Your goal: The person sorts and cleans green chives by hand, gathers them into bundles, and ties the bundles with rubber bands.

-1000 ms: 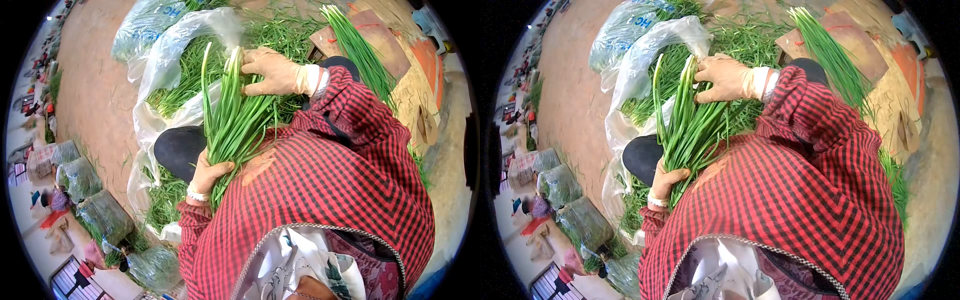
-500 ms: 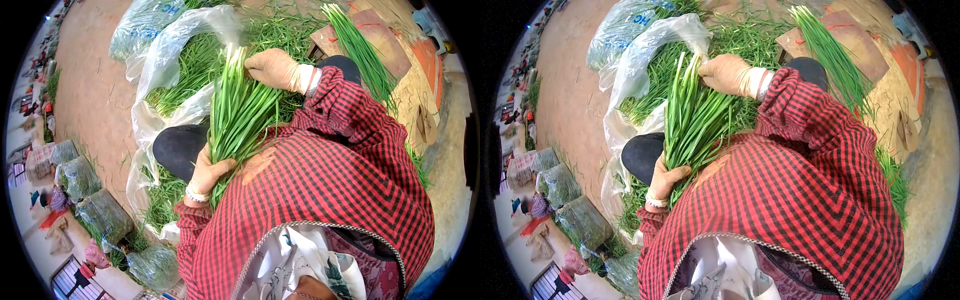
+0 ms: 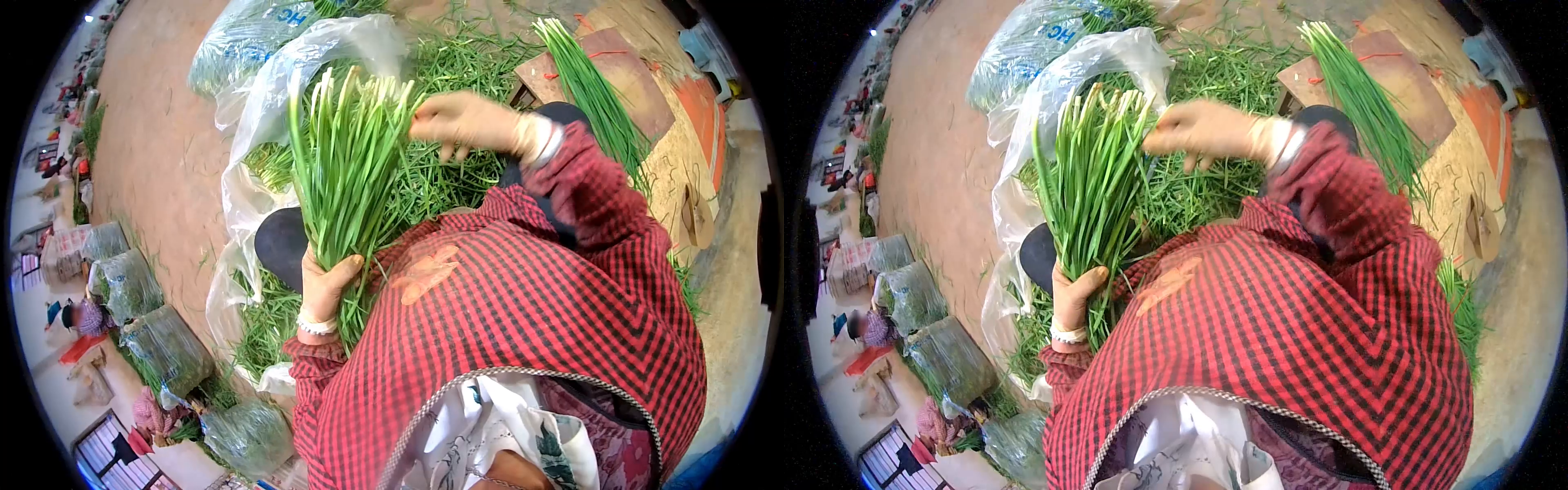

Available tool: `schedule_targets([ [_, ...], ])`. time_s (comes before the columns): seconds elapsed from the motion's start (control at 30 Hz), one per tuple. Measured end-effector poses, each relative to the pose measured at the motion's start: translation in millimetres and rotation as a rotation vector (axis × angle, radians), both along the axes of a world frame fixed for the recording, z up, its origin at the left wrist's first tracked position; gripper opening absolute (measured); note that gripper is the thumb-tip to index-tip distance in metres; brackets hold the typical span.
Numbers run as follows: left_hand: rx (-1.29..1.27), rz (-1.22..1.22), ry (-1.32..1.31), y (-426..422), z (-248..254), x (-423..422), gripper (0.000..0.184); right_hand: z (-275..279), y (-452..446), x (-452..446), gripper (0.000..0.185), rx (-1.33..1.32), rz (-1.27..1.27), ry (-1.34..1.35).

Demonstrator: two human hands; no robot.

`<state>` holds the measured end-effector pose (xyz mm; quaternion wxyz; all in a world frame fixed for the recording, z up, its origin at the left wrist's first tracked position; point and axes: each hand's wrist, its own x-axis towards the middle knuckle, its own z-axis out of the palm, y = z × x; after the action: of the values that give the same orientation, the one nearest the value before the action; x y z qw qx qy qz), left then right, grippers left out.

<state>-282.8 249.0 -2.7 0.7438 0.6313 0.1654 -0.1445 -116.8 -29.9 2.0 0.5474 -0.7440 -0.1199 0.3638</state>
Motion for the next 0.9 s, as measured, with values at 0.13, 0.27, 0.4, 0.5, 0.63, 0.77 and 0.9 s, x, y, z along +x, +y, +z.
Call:
schedule_targets([
  [0.13,-0.015,0.005,0.019,-2.2,2.8,-0.1,0.039,-24.7,28.1,-19.2,0.032,0.142,-0.061,0.023],
  [0.27,-0.051,0.028,-0.005,10.1,6.0,-8.7,0.039,-49.1,11.9,1.3,0.022,-0.089,-0.128,-0.205],
  [0.4,-0.013,-0.057,0.071,16.7,9.3,-16.4,0.038,-81.0,-45.3,47.2,0.027,-0.653,-0.087,-0.796],
  [0.5,0.015,-0.057,0.056,18.2,4.6,-19.2,0.037,-71.8,-73.4,52.9,0.035,-0.568,-0.162,-0.606],
  [0.63,0.014,-0.075,0.012,12.0,2.2,-13.5,0.038,-14.7,-28.8,21.4,0.035,-0.090,-0.149,-0.899],
  [0.77,0.013,-0.098,0.014,6.6,-0.1,-10.9,0.039,-18.0,0.0,6.6,0.038,-0.185,0.025,-0.916],
  [0.9,-0.005,-0.104,0.032,7.4,-4.2,-13.7,0.040,-47.8,20.6,2.3,0.023,-0.292,0.110,-1.043],
])
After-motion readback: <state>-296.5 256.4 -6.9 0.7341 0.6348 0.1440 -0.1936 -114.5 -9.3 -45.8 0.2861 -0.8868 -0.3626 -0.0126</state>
